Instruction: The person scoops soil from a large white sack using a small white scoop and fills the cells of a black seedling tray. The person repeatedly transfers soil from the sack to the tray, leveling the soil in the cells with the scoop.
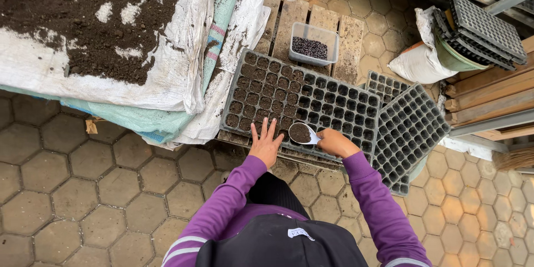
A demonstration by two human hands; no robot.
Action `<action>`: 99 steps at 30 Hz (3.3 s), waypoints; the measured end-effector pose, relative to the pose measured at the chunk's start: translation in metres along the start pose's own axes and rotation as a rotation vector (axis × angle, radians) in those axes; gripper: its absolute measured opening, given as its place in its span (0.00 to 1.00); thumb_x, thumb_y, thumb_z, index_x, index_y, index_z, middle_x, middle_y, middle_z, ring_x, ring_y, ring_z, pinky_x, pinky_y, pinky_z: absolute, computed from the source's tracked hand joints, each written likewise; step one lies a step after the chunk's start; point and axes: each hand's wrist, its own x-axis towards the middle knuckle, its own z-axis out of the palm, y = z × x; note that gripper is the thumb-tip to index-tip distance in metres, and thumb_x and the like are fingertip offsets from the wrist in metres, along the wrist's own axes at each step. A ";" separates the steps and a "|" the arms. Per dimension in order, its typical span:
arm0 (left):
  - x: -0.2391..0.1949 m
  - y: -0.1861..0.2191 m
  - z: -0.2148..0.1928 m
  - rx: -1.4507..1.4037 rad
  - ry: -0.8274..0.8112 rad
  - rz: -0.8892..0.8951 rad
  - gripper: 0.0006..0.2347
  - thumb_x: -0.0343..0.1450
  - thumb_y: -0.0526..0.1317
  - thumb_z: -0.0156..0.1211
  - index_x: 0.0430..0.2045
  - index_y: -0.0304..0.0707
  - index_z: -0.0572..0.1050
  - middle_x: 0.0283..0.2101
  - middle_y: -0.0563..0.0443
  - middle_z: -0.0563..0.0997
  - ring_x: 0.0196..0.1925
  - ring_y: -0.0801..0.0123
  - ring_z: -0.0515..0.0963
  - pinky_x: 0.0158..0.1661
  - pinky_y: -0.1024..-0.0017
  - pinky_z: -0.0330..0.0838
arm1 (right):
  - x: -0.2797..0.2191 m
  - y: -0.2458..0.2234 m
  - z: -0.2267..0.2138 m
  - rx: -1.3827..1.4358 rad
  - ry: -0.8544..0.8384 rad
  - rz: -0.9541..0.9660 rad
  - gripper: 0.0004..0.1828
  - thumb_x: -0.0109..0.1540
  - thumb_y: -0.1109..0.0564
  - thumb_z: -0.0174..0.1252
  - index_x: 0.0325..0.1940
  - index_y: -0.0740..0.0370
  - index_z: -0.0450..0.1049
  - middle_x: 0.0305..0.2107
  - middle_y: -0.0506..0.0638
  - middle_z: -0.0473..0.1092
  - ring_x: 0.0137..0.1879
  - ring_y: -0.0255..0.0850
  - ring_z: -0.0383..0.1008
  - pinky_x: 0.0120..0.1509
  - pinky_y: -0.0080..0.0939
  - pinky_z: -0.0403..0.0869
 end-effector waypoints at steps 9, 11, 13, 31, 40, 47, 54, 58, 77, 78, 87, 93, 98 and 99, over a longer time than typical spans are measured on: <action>-0.009 0.010 0.002 -0.066 0.095 0.009 0.28 0.68 0.32 0.54 0.67 0.45 0.64 0.74 0.29 0.47 0.77 0.34 0.38 0.66 0.25 0.30 | 0.015 -0.007 0.013 -0.222 0.034 -0.127 0.24 0.58 0.60 0.54 0.58 0.65 0.79 0.32 0.61 0.78 0.34 0.48 0.80 0.44 0.45 0.77; -0.007 0.011 0.008 -0.024 0.094 -0.002 0.27 0.69 0.32 0.54 0.67 0.42 0.63 0.75 0.30 0.48 0.78 0.34 0.38 0.66 0.25 0.30 | 0.020 -0.004 0.009 -0.230 0.048 -0.096 0.26 0.58 0.61 0.54 0.61 0.62 0.77 0.34 0.63 0.78 0.37 0.52 0.81 0.47 0.48 0.78; -0.004 0.011 0.014 -0.017 0.109 -0.029 0.27 0.70 0.32 0.54 0.68 0.40 0.62 0.75 0.30 0.48 0.78 0.34 0.39 0.67 0.25 0.30 | 0.021 -0.001 0.004 -0.233 0.069 -0.095 0.27 0.57 0.61 0.54 0.62 0.59 0.76 0.35 0.63 0.78 0.38 0.53 0.81 0.48 0.49 0.78; -0.013 0.024 0.023 -0.008 0.118 -0.103 0.21 0.71 0.34 0.54 0.62 0.37 0.69 0.75 0.33 0.49 0.78 0.37 0.39 0.67 0.25 0.30 | -0.007 0.004 -0.005 -0.347 0.251 -0.278 0.28 0.62 0.57 0.53 0.68 0.42 0.71 0.35 0.57 0.79 0.36 0.52 0.80 0.45 0.51 0.78; -0.013 0.031 0.030 0.007 0.128 -0.143 0.20 0.73 0.35 0.52 0.62 0.39 0.67 0.76 0.33 0.48 0.79 0.39 0.39 0.68 0.26 0.30 | -0.013 0.009 -0.007 -0.390 0.301 -0.399 0.29 0.62 0.56 0.54 0.68 0.43 0.71 0.33 0.57 0.78 0.37 0.52 0.79 0.43 0.52 0.77; -0.012 0.038 0.022 -0.028 0.128 -0.136 0.26 0.70 0.40 0.57 0.67 0.47 0.64 0.75 0.31 0.46 0.78 0.36 0.37 0.67 0.26 0.29 | -0.016 0.012 -0.008 -0.352 0.297 -0.377 0.29 0.63 0.57 0.52 0.69 0.42 0.70 0.35 0.56 0.78 0.36 0.50 0.79 0.41 0.50 0.77; -0.014 0.039 0.021 0.006 0.061 -0.167 0.23 0.72 0.44 0.57 0.65 0.51 0.64 0.77 0.33 0.45 0.79 0.38 0.36 0.68 0.26 0.28 | -0.024 0.017 -0.005 -0.439 0.363 -0.442 0.30 0.62 0.58 0.52 0.70 0.44 0.69 0.36 0.56 0.77 0.38 0.51 0.78 0.40 0.51 0.77; -0.010 0.036 0.024 0.066 0.107 -0.171 0.31 0.71 0.48 0.55 0.70 0.35 0.59 0.76 0.36 0.47 0.78 0.41 0.36 0.67 0.27 0.28 | -0.020 0.019 -0.004 -0.392 0.314 -0.371 0.29 0.64 0.58 0.51 0.71 0.43 0.67 0.38 0.56 0.77 0.38 0.51 0.79 0.42 0.51 0.77; -0.010 0.036 0.025 0.088 0.044 -0.075 0.28 0.72 0.49 0.55 0.69 0.50 0.61 0.76 0.34 0.45 0.79 0.40 0.37 0.67 0.25 0.29 | -0.026 0.029 0.005 -0.367 0.410 -0.443 0.29 0.63 0.57 0.52 0.70 0.46 0.67 0.35 0.53 0.76 0.38 0.50 0.78 0.40 0.50 0.76; -0.009 0.037 0.023 0.065 0.025 -0.078 0.28 0.72 0.51 0.56 0.69 0.52 0.61 0.76 0.33 0.44 0.78 0.39 0.37 0.66 0.25 0.28 | -0.025 0.030 0.005 -0.360 0.427 -0.468 0.29 0.62 0.57 0.53 0.70 0.46 0.68 0.34 0.53 0.77 0.38 0.50 0.78 0.40 0.50 0.76; -0.006 0.039 0.021 0.051 0.023 -0.046 0.27 0.71 0.53 0.58 0.67 0.52 0.64 0.76 0.32 0.42 0.78 0.37 0.36 0.66 0.24 0.28 | -0.037 0.030 0.012 -0.369 0.474 -0.467 0.30 0.63 0.59 0.52 0.70 0.45 0.68 0.31 0.53 0.73 0.30 0.50 0.76 0.33 0.49 0.75; -0.004 0.039 0.021 0.137 0.064 -0.082 0.32 0.70 0.56 0.58 0.69 0.39 0.63 0.77 0.32 0.44 0.79 0.40 0.37 0.67 0.27 0.30 | -0.038 0.030 0.020 -0.363 0.453 -0.357 0.30 0.65 0.58 0.51 0.72 0.43 0.65 0.30 0.53 0.72 0.28 0.50 0.76 0.32 0.49 0.74; -0.005 0.036 0.017 0.116 0.042 -0.114 0.31 0.70 0.56 0.56 0.67 0.43 0.62 0.76 0.32 0.45 0.78 0.39 0.36 0.66 0.26 0.30 | -0.031 0.035 0.029 -0.266 0.508 -0.430 0.30 0.63 0.58 0.53 0.71 0.44 0.66 0.29 0.52 0.72 0.30 0.50 0.76 0.34 0.50 0.75; -0.005 0.035 0.017 0.134 0.043 -0.115 0.30 0.71 0.57 0.56 0.67 0.43 0.62 0.76 0.32 0.45 0.79 0.40 0.37 0.67 0.26 0.30 | -0.030 0.035 0.029 -0.239 0.526 -0.448 0.30 0.63 0.58 0.53 0.71 0.45 0.67 0.28 0.53 0.72 0.31 0.50 0.76 0.34 0.50 0.75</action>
